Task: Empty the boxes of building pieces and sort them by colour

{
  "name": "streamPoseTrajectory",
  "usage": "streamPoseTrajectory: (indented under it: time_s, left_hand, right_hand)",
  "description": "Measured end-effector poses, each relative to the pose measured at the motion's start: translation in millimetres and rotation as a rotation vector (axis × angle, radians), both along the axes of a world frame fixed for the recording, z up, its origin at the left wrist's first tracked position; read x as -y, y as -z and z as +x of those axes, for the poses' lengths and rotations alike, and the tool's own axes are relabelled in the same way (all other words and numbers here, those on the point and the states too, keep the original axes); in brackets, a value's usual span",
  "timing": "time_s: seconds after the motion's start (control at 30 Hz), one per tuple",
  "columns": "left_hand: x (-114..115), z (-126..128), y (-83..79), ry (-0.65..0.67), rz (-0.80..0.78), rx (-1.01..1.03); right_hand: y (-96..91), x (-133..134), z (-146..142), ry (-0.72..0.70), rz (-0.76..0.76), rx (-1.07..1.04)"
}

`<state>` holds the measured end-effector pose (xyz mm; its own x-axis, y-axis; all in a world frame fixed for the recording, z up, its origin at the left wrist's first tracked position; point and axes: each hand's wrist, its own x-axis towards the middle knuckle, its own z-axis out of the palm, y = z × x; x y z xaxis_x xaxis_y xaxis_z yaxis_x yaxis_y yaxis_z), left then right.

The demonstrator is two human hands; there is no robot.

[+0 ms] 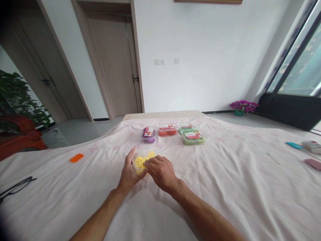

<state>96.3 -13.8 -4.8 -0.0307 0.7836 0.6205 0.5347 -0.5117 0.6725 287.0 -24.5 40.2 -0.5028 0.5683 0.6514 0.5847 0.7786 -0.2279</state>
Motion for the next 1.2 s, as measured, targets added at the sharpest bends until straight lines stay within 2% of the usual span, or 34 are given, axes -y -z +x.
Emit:
streamPoseTrajectory:
  time_s: [0.17, 0.3, 0.4, 0.57, 0.67, 0.77, 0.87, 1.0, 1.07, 1.2]
  left_hand:
    - [1.8, -0.4, 1.0, 0.011, 0.015, -0.010]
    - [4.2, 0.9, -0.8, -0.004, 0.027, -0.022]
    - [5.8, 2.4, -3.2, -0.017, 0.052, -0.033]
    - [6.9, 4.4, -4.0, -0.044, 0.112, -0.059]
    - [7.7, 4.7, -4.0, -0.055, 0.108, -0.058]
    - [8.4, 4.0, -4.7, -0.043, 0.081, -0.027]
    - [6.6, 2.4, -1.7, -0.032, 0.036, 0.021]
    - [-1.7, 0.1, 12.5, 0.064, -0.083, 0.154]
    - [-6.8, -0.3, 20.3, 0.101, -0.156, 0.225]
    - [-12.9, -2.5, 25.3, 0.111, -0.184, 0.292]
  right_hand:
    - [-8.4, 2.2, -0.6, 0.041, -0.027, -0.038]
    - [-2.4, 1.7, -0.6, 0.072, 0.069, 0.084]
    - [0.2, -4.0, 3.6, 0.126, 0.074, 0.134]
    - [3.4, -16.3, 11.7, 0.271, -0.084, 0.082]
    - [9.7, -22.7, 14.9, 0.276, -0.191, 0.029]
    - [16.8, -32.6, 21.8, 0.292, -0.250, -0.091]
    - [26.3, -46.4, 32.0, 0.330, -0.353, -0.384]
    - [44.6, -59.3, 37.9, 0.281, -0.666, -0.793]
    - [52.7, -59.9, 35.7, 0.286, -0.763, -0.859]
    - [59.3, -54.8, 30.6, 0.264, -0.784, -0.914]
